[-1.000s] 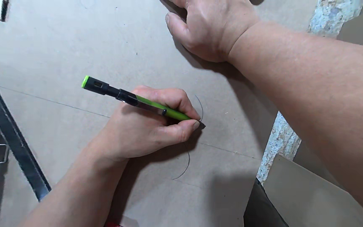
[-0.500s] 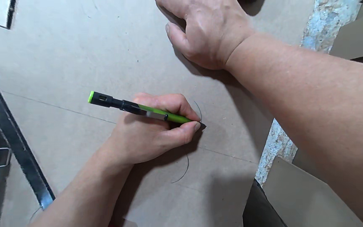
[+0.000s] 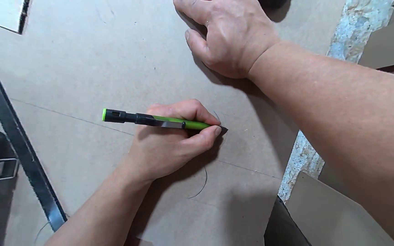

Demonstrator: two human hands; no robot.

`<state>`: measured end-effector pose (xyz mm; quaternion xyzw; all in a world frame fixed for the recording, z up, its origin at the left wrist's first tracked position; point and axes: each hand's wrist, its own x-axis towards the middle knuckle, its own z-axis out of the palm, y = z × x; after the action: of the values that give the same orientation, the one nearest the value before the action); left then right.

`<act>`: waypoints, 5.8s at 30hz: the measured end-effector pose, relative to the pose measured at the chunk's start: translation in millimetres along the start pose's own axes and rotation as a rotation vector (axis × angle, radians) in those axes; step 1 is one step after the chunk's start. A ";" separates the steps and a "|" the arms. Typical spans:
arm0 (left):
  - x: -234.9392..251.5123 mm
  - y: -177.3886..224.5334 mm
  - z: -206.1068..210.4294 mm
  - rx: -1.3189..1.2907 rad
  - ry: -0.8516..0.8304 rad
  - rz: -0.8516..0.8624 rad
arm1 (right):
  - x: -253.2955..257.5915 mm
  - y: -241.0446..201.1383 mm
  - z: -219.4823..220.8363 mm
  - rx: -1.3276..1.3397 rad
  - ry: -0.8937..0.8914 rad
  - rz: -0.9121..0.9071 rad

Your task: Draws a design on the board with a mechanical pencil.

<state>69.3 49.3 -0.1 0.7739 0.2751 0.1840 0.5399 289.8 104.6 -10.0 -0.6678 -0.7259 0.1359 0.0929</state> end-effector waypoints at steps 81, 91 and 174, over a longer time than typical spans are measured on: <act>-14.6 26.2 75.2 0.019 0.773 -0.284 | 4.2 12.0 11.8 -0.011 0.141 -0.198; -11.9 25.8 74.0 0.035 0.772 -0.269 | 5.3 11.1 9.3 -0.030 0.082 -0.197; -130.9 21.6 14.2 -0.164 0.341 -0.284 | 8.6 7.6 6.9 -0.098 0.046 -0.196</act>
<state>-19.8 -48.6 16.7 0.6388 0.4526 0.2558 0.5672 294.1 113.2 -19.3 -0.6004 -0.7911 0.0750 0.0895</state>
